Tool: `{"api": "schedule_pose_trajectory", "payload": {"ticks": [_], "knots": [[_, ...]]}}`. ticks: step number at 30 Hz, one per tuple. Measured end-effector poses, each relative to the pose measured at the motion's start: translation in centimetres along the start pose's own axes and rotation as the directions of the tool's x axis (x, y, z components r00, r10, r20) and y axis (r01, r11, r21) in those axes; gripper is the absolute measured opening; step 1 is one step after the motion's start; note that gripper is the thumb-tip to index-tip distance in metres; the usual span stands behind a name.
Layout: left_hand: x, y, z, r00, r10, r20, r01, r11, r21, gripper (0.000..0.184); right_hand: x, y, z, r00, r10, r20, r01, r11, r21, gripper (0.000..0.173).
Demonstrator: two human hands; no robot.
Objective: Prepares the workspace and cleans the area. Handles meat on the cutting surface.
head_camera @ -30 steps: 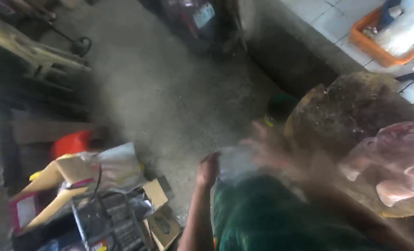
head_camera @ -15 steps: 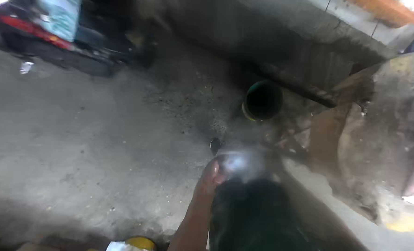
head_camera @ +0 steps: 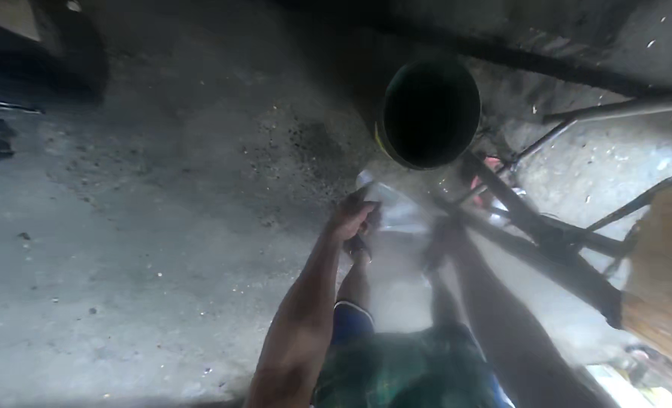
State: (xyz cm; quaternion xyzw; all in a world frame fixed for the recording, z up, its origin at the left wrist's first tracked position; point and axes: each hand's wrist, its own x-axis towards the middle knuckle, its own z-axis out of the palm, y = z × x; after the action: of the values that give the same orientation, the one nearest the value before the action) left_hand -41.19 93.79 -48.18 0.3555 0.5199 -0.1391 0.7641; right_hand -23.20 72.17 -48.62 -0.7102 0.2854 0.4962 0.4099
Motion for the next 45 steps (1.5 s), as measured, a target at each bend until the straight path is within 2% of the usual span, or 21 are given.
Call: {"api": "schedule_pose_trajectory", "payload": {"ticks": [2, 4, 6, 7, 9, 10, 12, 13, 14, 16, 17, 19, 21, 22, 24, 27, 31, 35, 37, 39, 45], "knots": [[2.0, -1.3, 0.3, 1.000, 0.003, 0.007, -0.003, 0.995, 0.102, 0.047, 2.4, -1.0, 0.0, 0.998, -0.062, 0.011, 0.057, 0.961, 0.272, 0.018], [4.2, -3.2, 1.2, 0.992, -0.007, -0.127, 0.030, 0.983, 0.181, 0.043, 2.6, -2.5, 1.3, 0.997, -0.067, 0.025, 0.058, 0.962, 0.268, 0.017], [5.5, -4.2, 2.4, 0.978, 0.003, -0.208, 0.035, 0.984, 0.177, 0.050, 3.3, -2.1, 1.6, 0.996, -0.075, 0.041, 0.078, 0.993, -0.093, 0.035], [5.9, -4.3, 2.8, 0.978, 0.039, -0.206, -0.007, 0.988, 0.156, 0.053, 4.1, -1.5, 1.4, 0.994, -0.082, 0.072, 0.100, 0.942, -0.321, 0.046], [6.0, -4.5, 3.3, 0.986, 0.149, -0.071, -0.140, 0.983, 0.116, 0.046, 6.7, 0.1, 0.3, 0.993, -0.055, 0.101, 0.106, 0.765, -0.636, 0.054], [6.0, -4.4, 3.2, 0.982, 0.180, 0.050, -0.186, 0.970, 0.155, 0.040, 7.7, 0.5, -0.3, 0.996, -0.031, 0.087, 0.083, 0.711, -0.698, 0.050], [5.7, -4.2, 2.9, 0.958, 0.133, 0.255, -0.231, 0.883, 0.408, 0.029, 8.7, 0.5, -1.1, 0.999, -0.007, 0.033, 0.028, 0.744, -0.668, 0.039], [6.0, -4.0, 2.8, 0.950, 0.040, 0.308, -0.226, 0.770, 0.597, 0.027, 9.0, -0.2, -1.3, 1.000, 0.026, 0.007, -0.017, 0.798, -0.603, 0.036], [6.9, -4.2, 3.0, 0.952, -0.066, 0.298, -0.186, 0.649, 0.737, 0.030, 8.9, -1.3, -0.8, 0.998, 0.063, -0.024, -0.066, 0.855, -0.515, 0.030], [9.0, -4.7, 4.0, 0.987, -0.139, 0.084, 0.005, 0.539, 0.842, 0.035, 8.9, -3.2, 0.2, 0.990, 0.139, 0.023, -0.124, 0.936, -0.331, 0.023], [10.1, -4.1, 4.5, 0.986, -0.162, -0.037, 0.121, 0.543, 0.831, 0.036, 9.6, -3.6, 0.6, 0.983, 0.159, 0.096, -0.132, 0.961, -0.241, 0.026], [12.9, -2.8, 4.3, 0.957, -0.239, -0.163, 0.286, 0.704, 0.650, 0.034, 11.7, -3.9, 1.5, 0.965, 0.166, 0.202, -0.159, 0.986, -0.049, 0.047], [16.4, -1.5, 3.0, 0.946, -0.302, -0.121, 0.325, 0.901, 0.287, 0.022, 13.7, -5.1, 1.8, 0.948, 0.119, 0.294, -0.166, 0.976, 0.139, 0.084], [17.7, -0.3, 2.5, 0.953, -0.295, -0.065, 0.301, 0.947, 0.116, 0.016, 14.6, -5.9, 2.3, 0.953, 0.068, 0.295, -0.128, 0.974, 0.189, 0.090], [19.2, 2.2, 2.3, 0.975, -0.220, 0.018, 0.221, 0.974, -0.042, 0.023, 16.1, -7.6, 3.5, 0.973, -0.048, 0.226, -0.006, 0.972, 0.236, 0.079], [19.2, 4.4, 2.3, 0.990, -0.136, 0.032, 0.136, 0.991, 0.003, 0.017, 15.5, -9.4, 5.5, 0.989, -0.143, 0.036, 0.138, 0.983, 0.125, 0.030], [16.5, 2.8, 1.4, 0.994, -0.085, -0.067, 0.090, 0.993, 0.075, 0.029, 12.0, -9.1, 7.1, 0.984, -0.171, -0.057, 0.172, 0.985, 0.023, 0.023], [10.2, 0.2, 0.3, 0.979, -0.127, -0.160, 0.154, 0.974, 0.168, 0.037, 7.0, -5.5, 6.3, 0.953, -0.298, -0.060, 0.286, 0.946, -0.152, 0.033], [6.0, -0.4, -0.2, 0.961, -0.208, -0.185, 0.241, 0.953, 0.181, 0.037, 2.1, -4.7, 6.2, 0.949, -0.308, -0.061, 0.294, 0.940, -0.176, 0.035], [1.2, -0.6, -0.6, 0.956, -0.236, -0.172, 0.268, 0.944, 0.194, 0.031, -3.9, -4.8, 6.2, 0.965, -0.221, -0.140, 0.196, 0.966, -0.168, 0.038], [-18.8, 3.3, 0.1, 0.982, -0.137, -0.127, 0.165, 0.955, 0.247, 0.034, -24.4, -5.3, 3.2, 0.971, -0.195, -0.136, 0.192, 0.981, -0.034, 0.024]]}}
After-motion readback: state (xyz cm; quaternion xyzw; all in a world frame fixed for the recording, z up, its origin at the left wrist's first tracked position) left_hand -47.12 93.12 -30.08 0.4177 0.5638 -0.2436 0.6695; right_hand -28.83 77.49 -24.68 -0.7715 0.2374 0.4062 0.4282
